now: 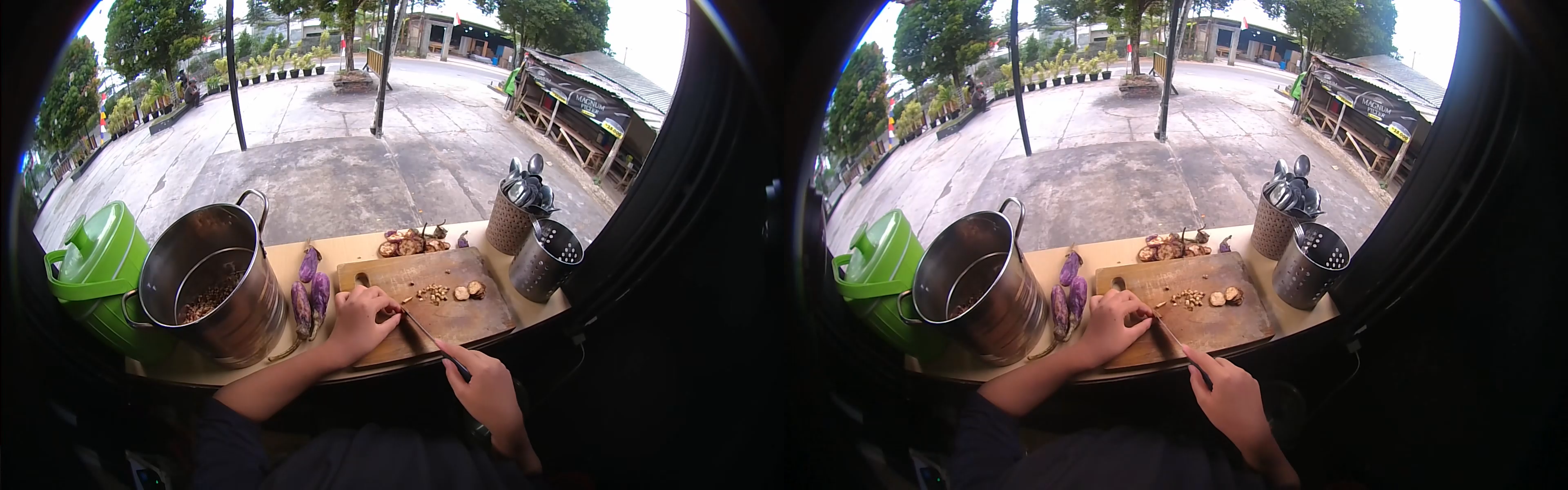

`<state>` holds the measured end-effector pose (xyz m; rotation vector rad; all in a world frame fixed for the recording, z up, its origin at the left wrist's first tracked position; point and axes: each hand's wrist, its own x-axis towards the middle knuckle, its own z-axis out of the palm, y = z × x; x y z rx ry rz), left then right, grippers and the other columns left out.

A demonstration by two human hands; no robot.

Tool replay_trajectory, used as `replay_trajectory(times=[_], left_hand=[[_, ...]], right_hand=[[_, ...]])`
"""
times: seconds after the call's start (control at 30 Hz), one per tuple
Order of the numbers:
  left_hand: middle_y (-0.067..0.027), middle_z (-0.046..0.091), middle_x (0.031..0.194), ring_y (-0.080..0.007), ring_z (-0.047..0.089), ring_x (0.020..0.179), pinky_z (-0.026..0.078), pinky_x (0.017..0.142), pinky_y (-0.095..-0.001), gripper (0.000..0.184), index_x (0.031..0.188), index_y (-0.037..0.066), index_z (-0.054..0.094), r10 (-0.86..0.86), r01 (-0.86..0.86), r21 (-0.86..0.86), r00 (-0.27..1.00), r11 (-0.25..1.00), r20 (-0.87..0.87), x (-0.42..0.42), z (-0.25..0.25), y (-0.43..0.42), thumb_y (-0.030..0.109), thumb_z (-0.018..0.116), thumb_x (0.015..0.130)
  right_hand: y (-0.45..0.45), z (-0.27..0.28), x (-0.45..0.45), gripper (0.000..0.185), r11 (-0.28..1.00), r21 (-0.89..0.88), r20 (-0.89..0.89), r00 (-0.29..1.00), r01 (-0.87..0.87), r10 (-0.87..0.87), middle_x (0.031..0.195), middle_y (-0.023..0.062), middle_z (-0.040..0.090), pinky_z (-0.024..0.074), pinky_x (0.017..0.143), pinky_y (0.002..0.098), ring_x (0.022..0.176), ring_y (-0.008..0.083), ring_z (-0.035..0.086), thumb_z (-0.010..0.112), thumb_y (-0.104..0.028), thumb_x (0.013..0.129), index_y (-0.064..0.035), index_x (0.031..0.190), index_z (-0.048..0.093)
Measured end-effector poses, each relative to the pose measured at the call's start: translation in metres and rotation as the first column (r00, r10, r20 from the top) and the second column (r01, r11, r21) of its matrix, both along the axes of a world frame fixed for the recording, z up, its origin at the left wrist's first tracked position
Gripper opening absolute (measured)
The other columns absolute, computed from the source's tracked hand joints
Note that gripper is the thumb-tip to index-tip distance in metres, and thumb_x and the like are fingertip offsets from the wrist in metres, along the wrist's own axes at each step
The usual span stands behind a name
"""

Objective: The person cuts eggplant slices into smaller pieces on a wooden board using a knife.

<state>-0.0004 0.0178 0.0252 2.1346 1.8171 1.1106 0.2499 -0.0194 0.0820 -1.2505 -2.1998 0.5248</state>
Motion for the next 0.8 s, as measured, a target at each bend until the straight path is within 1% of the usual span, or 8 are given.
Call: replay_trajectory(times=[0.2,0.27,0.33,0.47,0.57,0.63,0.73,0.8], left_hand=[[0.0025,0.066,0.091,-0.0191,0.059,0.099,0.034,0.091,-0.0395,0.011,0.091,0.017,0.076,0.007,-0.006,0.023,1.000,1.000,-0.011,0.000,-0.001,0.000,0.027,0.077,0.085],[0.0030,0.067,0.091,-0.0193,0.059,0.099,0.035,0.092,-0.0404,0.011,0.089,0.018,0.076,0.011,-0.010,0.036,1.000,0.999,-0.007,0.001,-0.002,0.000,0.028,0.077,0.085],[0.0032,0.067,0.090,-0.0193,0.059,0.099,0.035,0.091,-0.0404,0.011,0.088,0.019,0.076,0.024,-0.024,-0.002,0.999,1.000,-0.025,0.001,-0.002,0.001,0.029,0.077,0.086],[0.0033,0.066,0.090,-0.0195,0.059,0.099,0.035,0.091,-0.0407,0.011,0.087,0.019,0.075,0.029,-0.029,0.018,0.999,0.999,-0.029,0.001,-0.004,0.001,0.030,0.077,0.086],[0.0035,0.066,0.090,-0.0194,0.059,0.098,0.035,0.091,-0.0408,0.011,0.087,0.020,0.075,0.013,-0.013,0.023,1.000,1.000,-0.015,0.001,-0.005,0.001,0.031,0.077,0.086],[0.0032,0.065,0.089,-0.0178,0.059,0.094,0.034,0.089,-0.0380,0.012,0.092,0.019,0.076,0.001,0.001,0.043,0.999,0.999,-0.039,0.000,-0.005,0.001,0.028,0.078,0.086],[0.0039,0.067,0.093,-0.0187,0.060,0.098,0.034,0.091,-0.0400,0.011,0.089,0.021,0.076,-0.026,0.026,0.007,0.999,1.000,-0.021,0.000,-0.001,0.000,0.031,0.077,0.085],[0.0039,0.067,0.093,-0.0186,0.060,0.098,0.034,0.090,-0.0397,0.012,0.090,0.021,0.076,-0.027,0.027,0.008,1.000,1.000,-0.015,0.000,-0.002,0.001,0.031,0.077,0.085]], right_hand=[[0.005,-0.001,-0.011,0.032,1.000,-0.027,-0.028,1.000,-0.009,0.008,0.103,0.0172,0.075,0.0576,0.079,0.0404,0.092,0.0363,0.072,0.069,-0.015,0.096,-0.0143,0.127,0.071],[0.004,0.006,-0.011,0.032,0.993,-0.119,0.021,1.000,0.014,-0.011,0.107,0.0175,0.074,0.0577,0.081,0.0405,0.096,0.0369,0.072,0.068,-0.015,0.096,-0.0138,0.128,0.071],[0.003,0.002,-0.006,0.032,0.996,-0.095,0.003,1.000,0.004,-0.003,0.108,0.0179,0.074,0.0578,0.081,0.0405,0.097,0.0371,0.071,0.068,-0.015,0.096,-0.0137,0.128,0.071],[-0.002,-0.003,0.001,0.031,0.997,-0.074,-0.025,1.000,0.009,-0.011,0.109,0.0187,0.074,0.0580,0.082,0.0401,0.099,0.0371,0.071,0.068,-0.015,0.096,-0.0129,0.126,0.072],[-0.001,-0.001,0.001,0.030,0.997,-0.077,-0.005,1.000,0.018,-0.019,0.109,0.0188,0.074,0.0581,0.082,0.0395,0.098,0.0368,0.072,0.068,-0.014,0.096,-0.0121,0.125,0.072],[0.002,0.002,0.000,0.030,0.996,-0.090,0.000,1.000,0.025,-0.025,0.109,0.0188,0.074,0.0581,0.082,0.0391,0.099,0.0365,0.072,0.068,-0.013,0.096,-0.0119,0.125,0.072],[0.005,-0.001,0.001,0.030,0.996,-0.085,-0.019,0.999,0.031,-0.033,0.110,0.0188,0.074,0.0581,0.083,0.0381,0.099,0.0359,0.072,0.068,-0.013,0.096,-0.0115,0.126,0.072],[0.002,-0.003,0.005,0.030,0.997,-0.072,-0.042,0.998,0.033,-0.037,0.110,0.0187,0.074,0.0581,0.083,0.0376,0.099,0.0356,0.072,0.069,-0.013,0.096,-0.0114,0.126,0.072]])
